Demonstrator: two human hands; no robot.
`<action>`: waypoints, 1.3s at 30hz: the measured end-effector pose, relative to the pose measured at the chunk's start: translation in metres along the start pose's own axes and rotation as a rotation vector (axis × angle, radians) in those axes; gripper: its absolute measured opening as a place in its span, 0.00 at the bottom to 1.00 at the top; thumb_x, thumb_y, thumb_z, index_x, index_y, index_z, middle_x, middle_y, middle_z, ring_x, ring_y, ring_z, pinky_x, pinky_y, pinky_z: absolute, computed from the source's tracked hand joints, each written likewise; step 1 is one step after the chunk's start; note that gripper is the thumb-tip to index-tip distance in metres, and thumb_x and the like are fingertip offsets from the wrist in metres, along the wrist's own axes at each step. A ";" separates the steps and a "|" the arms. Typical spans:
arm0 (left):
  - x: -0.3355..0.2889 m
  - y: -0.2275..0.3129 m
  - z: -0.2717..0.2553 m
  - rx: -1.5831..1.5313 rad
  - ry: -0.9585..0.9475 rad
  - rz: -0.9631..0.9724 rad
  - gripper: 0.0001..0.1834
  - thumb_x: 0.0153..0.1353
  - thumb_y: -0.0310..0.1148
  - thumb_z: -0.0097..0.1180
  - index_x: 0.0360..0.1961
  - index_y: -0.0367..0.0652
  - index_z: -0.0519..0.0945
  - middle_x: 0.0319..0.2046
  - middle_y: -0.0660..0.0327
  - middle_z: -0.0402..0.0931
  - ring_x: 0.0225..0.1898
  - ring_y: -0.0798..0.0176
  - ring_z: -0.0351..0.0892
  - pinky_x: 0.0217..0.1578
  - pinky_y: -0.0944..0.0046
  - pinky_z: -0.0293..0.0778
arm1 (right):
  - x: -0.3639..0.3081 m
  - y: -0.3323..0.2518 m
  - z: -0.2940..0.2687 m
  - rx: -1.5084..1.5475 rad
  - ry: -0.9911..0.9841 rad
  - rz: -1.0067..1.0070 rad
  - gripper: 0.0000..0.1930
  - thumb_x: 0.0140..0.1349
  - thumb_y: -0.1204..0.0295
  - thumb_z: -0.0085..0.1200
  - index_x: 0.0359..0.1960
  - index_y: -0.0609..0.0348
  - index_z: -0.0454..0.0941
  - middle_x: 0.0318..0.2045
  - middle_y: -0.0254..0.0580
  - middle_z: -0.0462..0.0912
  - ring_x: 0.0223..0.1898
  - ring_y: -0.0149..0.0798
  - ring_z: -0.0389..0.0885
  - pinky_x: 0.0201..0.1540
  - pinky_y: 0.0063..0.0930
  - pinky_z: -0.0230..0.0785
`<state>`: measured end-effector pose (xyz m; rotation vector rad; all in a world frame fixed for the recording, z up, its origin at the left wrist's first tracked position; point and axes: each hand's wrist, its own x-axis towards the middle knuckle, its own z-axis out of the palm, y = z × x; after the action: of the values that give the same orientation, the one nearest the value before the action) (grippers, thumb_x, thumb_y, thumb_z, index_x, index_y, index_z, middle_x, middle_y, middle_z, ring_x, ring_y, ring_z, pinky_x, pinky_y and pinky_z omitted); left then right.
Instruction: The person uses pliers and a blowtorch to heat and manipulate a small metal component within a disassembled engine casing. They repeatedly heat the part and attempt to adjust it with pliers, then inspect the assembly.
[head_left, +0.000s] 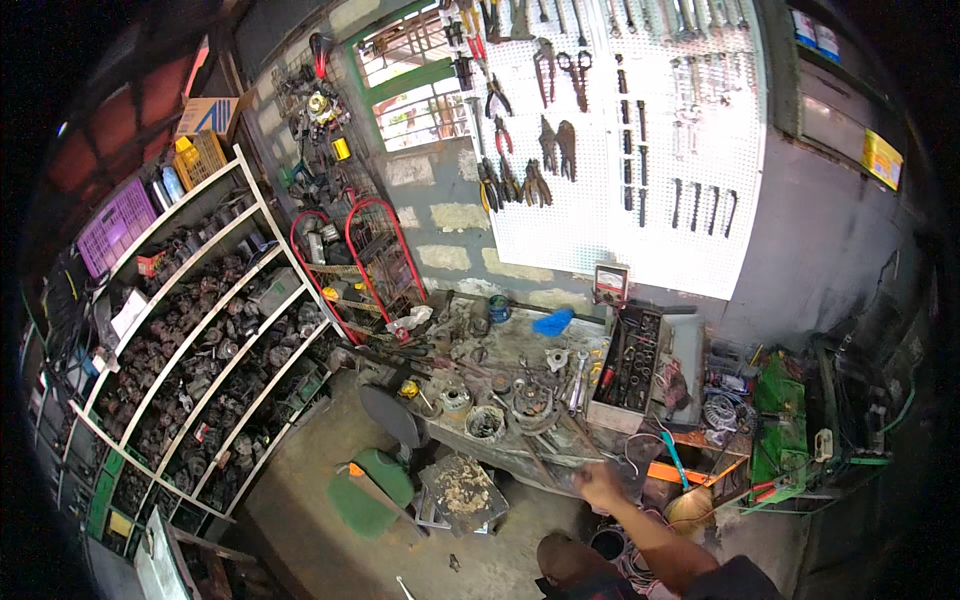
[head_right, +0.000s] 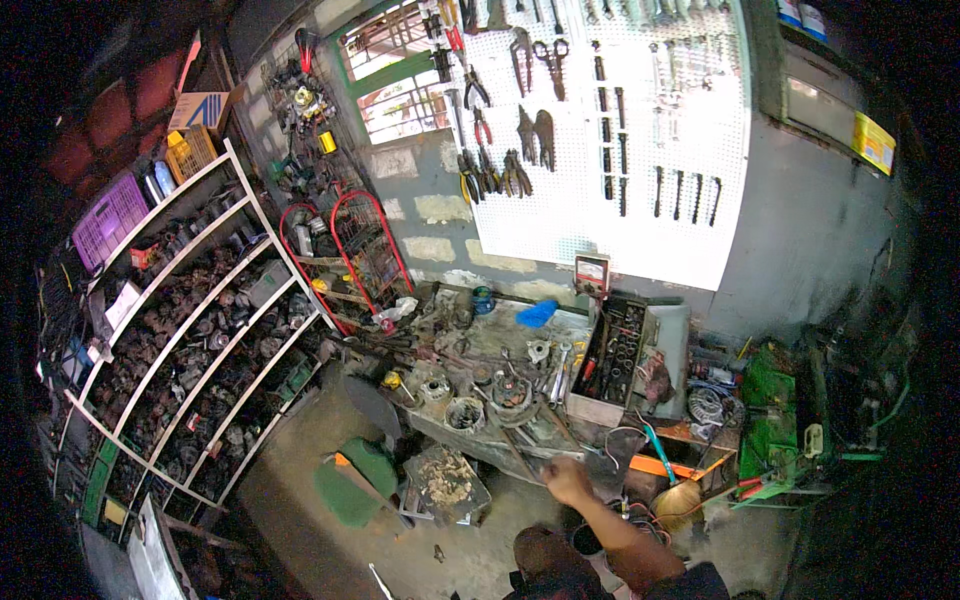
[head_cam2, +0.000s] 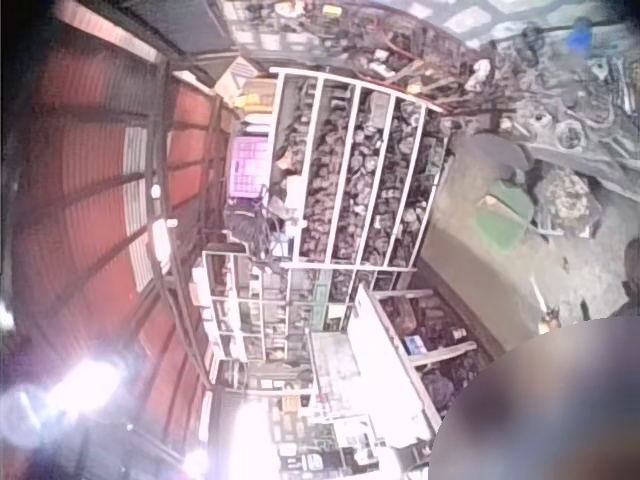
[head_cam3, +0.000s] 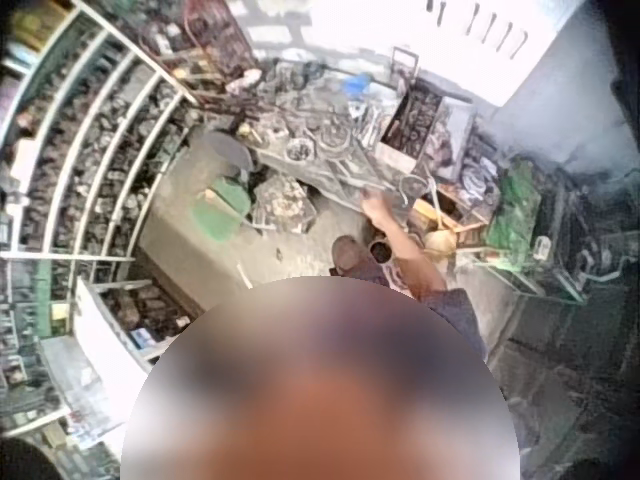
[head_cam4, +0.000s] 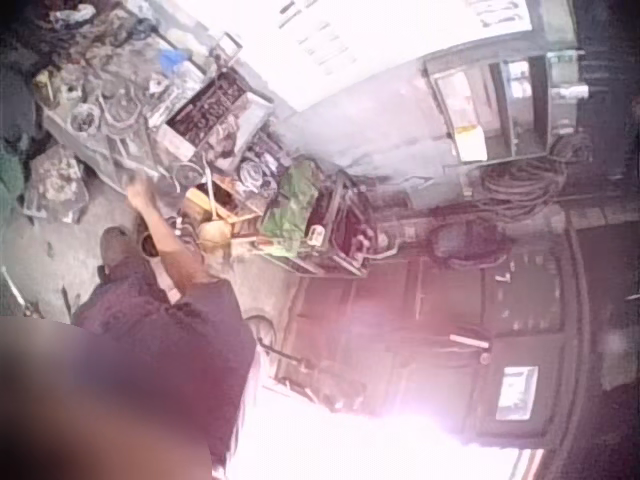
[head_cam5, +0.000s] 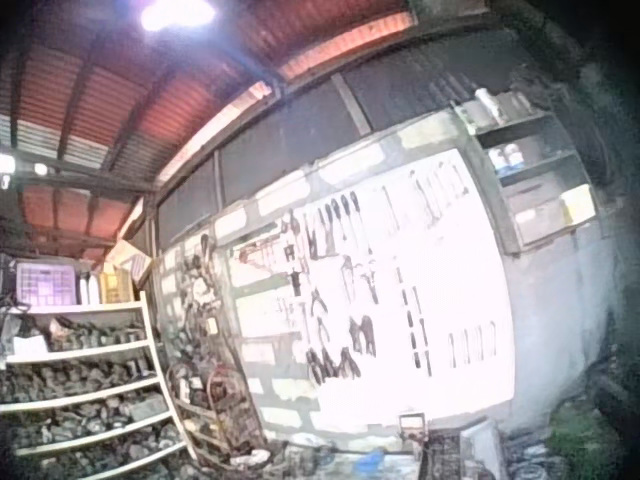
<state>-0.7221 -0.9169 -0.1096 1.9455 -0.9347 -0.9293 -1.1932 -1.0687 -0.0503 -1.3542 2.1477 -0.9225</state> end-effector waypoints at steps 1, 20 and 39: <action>0.004 -0.009 0.003 -0.002 0.011 -0.041 0.10 0.68 0.32 0.57 0.33 0.36 0.82 0.22 0.62 0.73 0.26 0.66 0.67 0.25 0.58 0.66 | 0.037 -0.020 -0.002 0.000 0.092 -0.020 0.17 0.60 0.57 0.64 0.33 0.62 0.82 0.31 0.58 0.84 0.37 0.60 0.84 0.38 0.52 0.73; 0.262 0.175 0.193 0.031 0.260 -0.201 0.12 0.74 0.36 0.52 0.40 0.38 0.82 0.28 0.62 0.77 0.26 0.68 0.72 0.26 0.63 0.69 | 0.779 -0.245 -0.098 -0.286 0.525 -0.106 0.20 0.67 0.61 0.57 0.49 0.68 0.79 0.40 0.68 0.86 0.46 0.64 0.87 0.49 0.57 0.80; 0.134 0.339 0.182 -0.684 0.351 -0.197 0.16 0.73 0.43 0.61 0.34 0.41 0.80 0.23 0.70 0.73 0.24 0.73 0.69 0.27 0.66 0.66 | 0.555 -0.126 0.132 0.104 -0.711 -0.819 0.15 0.71 0.61 0.58 0.41 0.63 0.82 0.32 0.38 0.85 0.31 0.36 0.79 0.37 0.35 0.71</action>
<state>-0.9074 -1.2348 0.0644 1.5381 -0.1777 -0.8340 -1.2641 -1.6485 -0.0557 -2.1373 0.9937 -0.6317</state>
